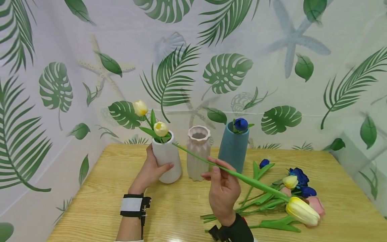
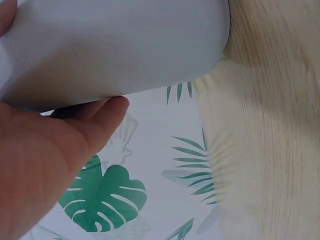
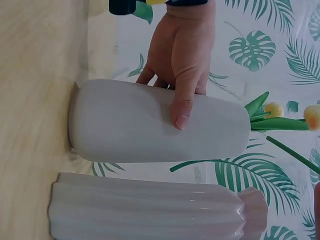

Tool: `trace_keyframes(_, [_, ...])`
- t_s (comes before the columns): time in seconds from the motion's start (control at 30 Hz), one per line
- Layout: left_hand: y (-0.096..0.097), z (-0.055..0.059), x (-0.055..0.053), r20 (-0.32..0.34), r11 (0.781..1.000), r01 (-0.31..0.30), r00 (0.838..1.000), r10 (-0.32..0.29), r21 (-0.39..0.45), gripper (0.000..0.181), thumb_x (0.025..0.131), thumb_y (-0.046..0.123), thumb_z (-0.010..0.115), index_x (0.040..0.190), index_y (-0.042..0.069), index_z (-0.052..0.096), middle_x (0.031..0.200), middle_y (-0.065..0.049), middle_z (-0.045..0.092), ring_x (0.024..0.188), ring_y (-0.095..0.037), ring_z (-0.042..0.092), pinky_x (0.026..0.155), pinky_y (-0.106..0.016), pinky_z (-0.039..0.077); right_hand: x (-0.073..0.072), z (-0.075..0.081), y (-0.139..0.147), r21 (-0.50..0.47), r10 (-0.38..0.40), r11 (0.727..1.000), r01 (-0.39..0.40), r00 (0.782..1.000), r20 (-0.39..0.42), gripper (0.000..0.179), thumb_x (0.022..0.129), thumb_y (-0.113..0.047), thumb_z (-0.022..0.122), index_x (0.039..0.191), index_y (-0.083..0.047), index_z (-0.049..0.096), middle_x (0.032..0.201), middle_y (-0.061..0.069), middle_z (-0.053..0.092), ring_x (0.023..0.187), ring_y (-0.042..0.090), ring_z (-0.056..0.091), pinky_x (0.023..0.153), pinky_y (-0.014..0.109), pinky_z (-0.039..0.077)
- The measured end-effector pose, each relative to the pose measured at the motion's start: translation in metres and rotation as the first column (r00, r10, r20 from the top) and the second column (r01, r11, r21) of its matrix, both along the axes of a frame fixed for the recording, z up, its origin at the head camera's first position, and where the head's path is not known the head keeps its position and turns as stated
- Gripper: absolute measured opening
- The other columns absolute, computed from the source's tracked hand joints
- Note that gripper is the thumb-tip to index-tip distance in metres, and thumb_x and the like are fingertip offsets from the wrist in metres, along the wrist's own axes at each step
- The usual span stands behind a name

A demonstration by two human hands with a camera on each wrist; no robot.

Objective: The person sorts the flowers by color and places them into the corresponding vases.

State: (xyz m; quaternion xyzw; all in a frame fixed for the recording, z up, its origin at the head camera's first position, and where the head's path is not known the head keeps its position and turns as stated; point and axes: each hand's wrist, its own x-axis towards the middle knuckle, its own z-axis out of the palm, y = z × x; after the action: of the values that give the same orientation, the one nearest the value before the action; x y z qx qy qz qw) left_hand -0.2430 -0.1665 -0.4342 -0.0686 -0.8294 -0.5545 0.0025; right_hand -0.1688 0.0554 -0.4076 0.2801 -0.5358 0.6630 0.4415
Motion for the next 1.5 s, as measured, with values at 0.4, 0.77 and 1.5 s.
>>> trace_keyframes(0.4, [-0.001, 0.0, -0.001, -0.014, 1.0, 0.014, 1.0, -0.014, 0.009, 0.105, 0.09, 0.02, 0.075, 0.155, 0.008, -0.007, 0.152, -0.026, 0.028, 0.138, -0.044, 0.036, 0.109, -0.064, 0.031, -0.047, 0.029, -0.028, 0.418, -0.226, 0.879, 0.229, 0.972, -0.058, 0.026, 0.096, 0.008, 0.057, 0.12, 0.003, 0.062, 0.084, 0.013, 0.065, 0.059, 0.016, 0.058, 0.055, 0.021, 0.047])
trace_keyframes(0.77, [-0.001, 0.001, -0.002, 0.006, 1.0, 0.013, 1.0, -0.013, 0.022, 0.106, 0.089, 0.019, 0.076, 0.155, 0.011, -0.006, 0.151, -0.02, 0.029, 0.137, -0.04, 0.037, 0.11, -0.06, 0.032, -0.083, 0.08, -0.049, 0.595, -0.379, 0.699, 0.397, 0.911, -0.162, 0.017, 0.1, -0.003, 0.056, 0.116, 0.003, 0.059, 0.09, 0.015, 0.068, 0.045, 0.016, 0.044, 0.044, 0.027, 0.034])
trace_keyframes(1.5, [-0.001, -0.003, -0.002, -0.039, 1.0, 0.012, 0.999, -0.012, -0.025, 0.107, 0.089, 0.02, 0.076, 0.154, 0.007, -0.008, 0.151, -0.025, 0.026, 0.137, -0.041, 0.036, 0.112, -0.06, 0.03, -0.069, 0.018, -0.052, 0.858, -0.36, 0.432, -0.277, 0.82, 0.445, 0.058, 0.104, -0.011, 0.041, 0.156, 0.003, 0.017, 0.124, 0.025, 0.061, 0.098, 0.033, 0.066, 0.076, 0.043, 0.054])
